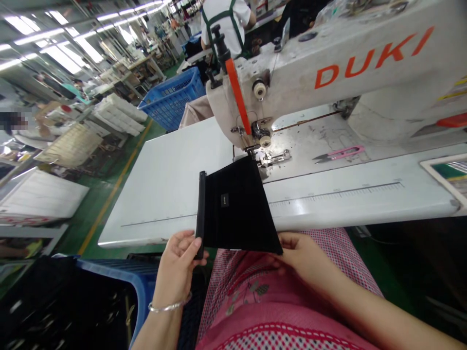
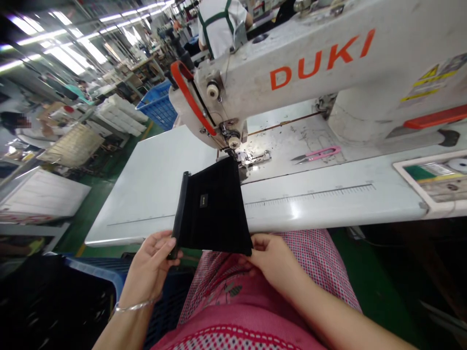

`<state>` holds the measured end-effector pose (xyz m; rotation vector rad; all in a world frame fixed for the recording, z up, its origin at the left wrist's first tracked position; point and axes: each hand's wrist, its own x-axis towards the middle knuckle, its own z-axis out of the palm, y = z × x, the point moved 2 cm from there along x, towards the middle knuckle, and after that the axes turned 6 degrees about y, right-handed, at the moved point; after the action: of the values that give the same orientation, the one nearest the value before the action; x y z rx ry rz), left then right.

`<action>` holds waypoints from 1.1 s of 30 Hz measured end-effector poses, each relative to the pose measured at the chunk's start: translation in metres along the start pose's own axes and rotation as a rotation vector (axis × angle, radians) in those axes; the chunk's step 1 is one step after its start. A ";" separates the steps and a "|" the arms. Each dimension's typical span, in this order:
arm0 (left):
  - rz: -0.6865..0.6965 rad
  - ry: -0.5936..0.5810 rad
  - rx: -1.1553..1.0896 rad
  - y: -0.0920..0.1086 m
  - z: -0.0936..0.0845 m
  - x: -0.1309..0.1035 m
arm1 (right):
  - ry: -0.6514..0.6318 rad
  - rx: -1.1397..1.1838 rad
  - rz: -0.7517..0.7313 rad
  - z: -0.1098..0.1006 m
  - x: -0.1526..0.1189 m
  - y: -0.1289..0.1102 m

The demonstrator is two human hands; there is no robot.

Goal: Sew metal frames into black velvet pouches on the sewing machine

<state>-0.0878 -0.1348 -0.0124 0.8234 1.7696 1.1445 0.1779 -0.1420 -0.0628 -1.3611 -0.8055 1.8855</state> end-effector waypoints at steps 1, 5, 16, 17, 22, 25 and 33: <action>0.004 0.011 -0.011 0.001 0.001 0.002 | 0.010 0.013 0.008 -0.001 -0.002 0.000; 0.263 0.072 0.316 0.016 0.000 0.000 | 0.013 0.027 -0.006 -0.003 -0.011 -0.002; 1.521 -0.600 1.006 0.037 0.093 -0.055 | 0.006 0.039 -0.003 -0.003 -0.013 -0.001; 1.513 -0.620 0.979 0.036 0.095 -0.052 | 0.001 0.040 -0.003 -0.003 -0.014 -0.002; 1.475 -0.602 0.860 0.029 0.087 -0.044 | -0.039 0.060 0.001 -0.002 -0.015 -0.005; 1.479 -0.581 0.831 0.025 0.087 -0.045 | -0.057 0.055 0.012 -0.001 -0.014 -0.004; 1.521 -0.596 0.828 0.018 0.089 -0.042 | -0.129 0.201 0.060 -0.002 -0.019 -0.002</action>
<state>0.0114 -0.1318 -0.0020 2.9035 0.8323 0.6829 0.1844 -0.1562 -0.0510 -1.1620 -0.6236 2.0571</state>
